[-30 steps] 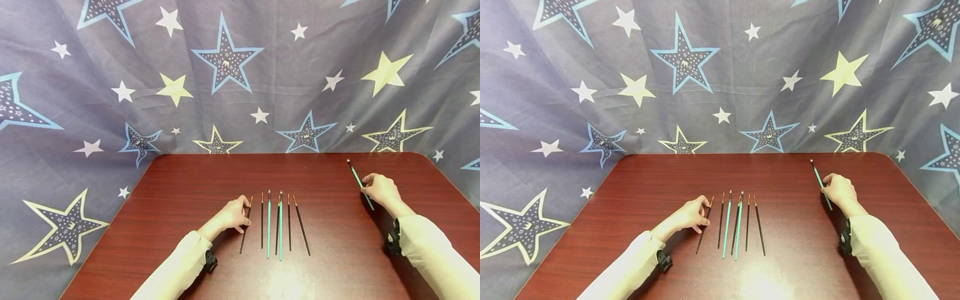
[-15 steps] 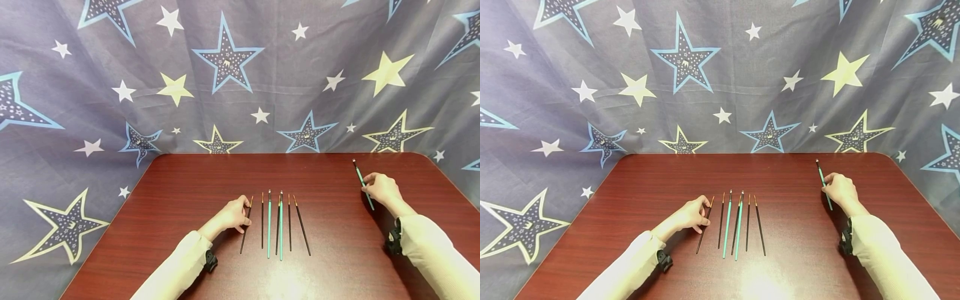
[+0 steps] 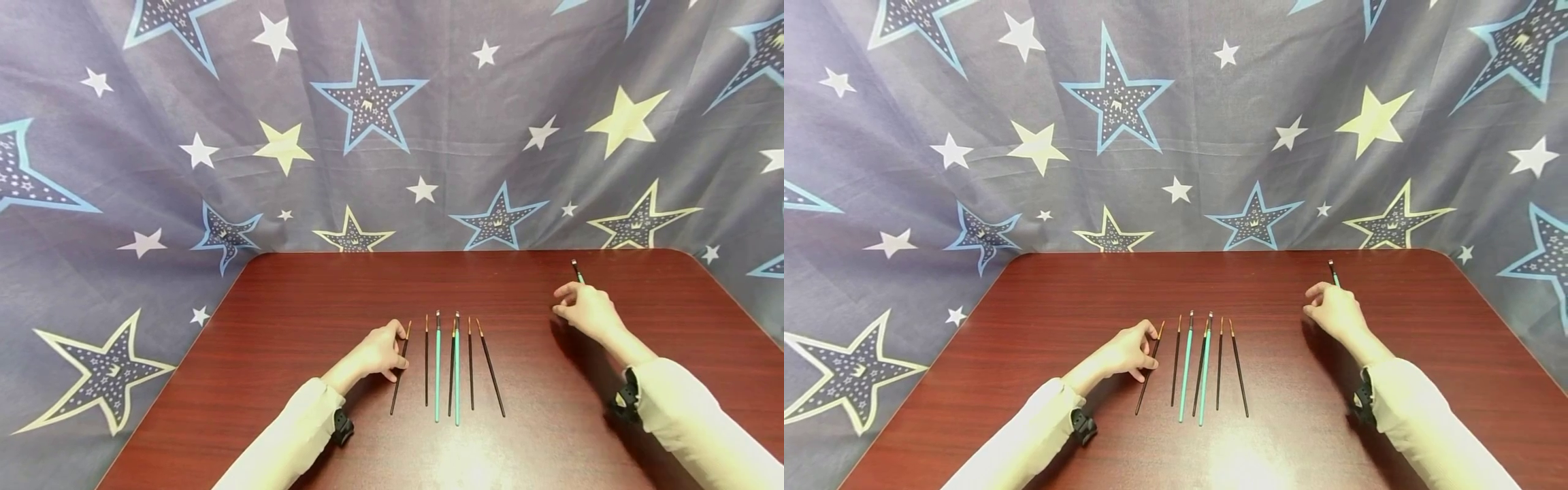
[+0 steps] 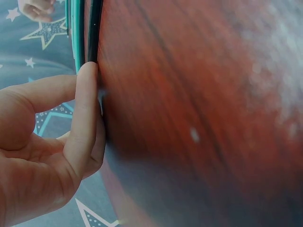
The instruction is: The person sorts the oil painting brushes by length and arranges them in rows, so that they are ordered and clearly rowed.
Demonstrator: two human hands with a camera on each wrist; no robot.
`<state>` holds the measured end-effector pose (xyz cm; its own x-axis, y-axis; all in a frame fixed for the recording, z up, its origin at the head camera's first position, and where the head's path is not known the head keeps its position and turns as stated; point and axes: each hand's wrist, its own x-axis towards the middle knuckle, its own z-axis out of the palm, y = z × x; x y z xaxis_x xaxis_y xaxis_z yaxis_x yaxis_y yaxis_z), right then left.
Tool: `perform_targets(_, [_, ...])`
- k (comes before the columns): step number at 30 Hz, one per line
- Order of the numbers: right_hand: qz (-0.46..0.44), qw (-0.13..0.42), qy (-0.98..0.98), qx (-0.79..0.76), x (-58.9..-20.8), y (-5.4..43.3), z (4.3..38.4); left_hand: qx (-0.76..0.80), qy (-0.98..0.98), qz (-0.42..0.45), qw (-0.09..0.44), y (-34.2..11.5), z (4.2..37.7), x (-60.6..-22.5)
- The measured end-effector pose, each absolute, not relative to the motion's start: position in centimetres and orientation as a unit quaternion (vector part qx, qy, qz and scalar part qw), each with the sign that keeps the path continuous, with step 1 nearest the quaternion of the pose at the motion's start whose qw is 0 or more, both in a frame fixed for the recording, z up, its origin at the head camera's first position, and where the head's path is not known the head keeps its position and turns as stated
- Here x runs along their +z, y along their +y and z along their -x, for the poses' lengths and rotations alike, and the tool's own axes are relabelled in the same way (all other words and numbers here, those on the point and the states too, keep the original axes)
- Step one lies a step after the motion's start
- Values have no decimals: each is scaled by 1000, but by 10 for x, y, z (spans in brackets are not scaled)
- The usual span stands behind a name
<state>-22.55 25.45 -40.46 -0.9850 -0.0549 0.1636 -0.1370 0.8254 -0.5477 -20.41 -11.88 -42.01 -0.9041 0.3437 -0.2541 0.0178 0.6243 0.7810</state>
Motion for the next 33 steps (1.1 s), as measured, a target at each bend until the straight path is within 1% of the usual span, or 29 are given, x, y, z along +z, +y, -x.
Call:
perform_targets(12, [-70, -13, -921, 384, -412, 193, 199, 418, 882, -103, 192, -119, 204, -422])
perform_targets(18, [-83, -42, -903, 419, -414, 166, 186, 418, 881, -105, 194, -119, 204, -420])
perform_targets(24, [-77, -51, -911, 403, -414, 148, 176, 419, 880, -107, 197, -119, 204, -419])
perform_targets(33, [-64, -54, -920, 383, -417, 140, 171, 420, 879, -105, 197, -120, 203, -419])
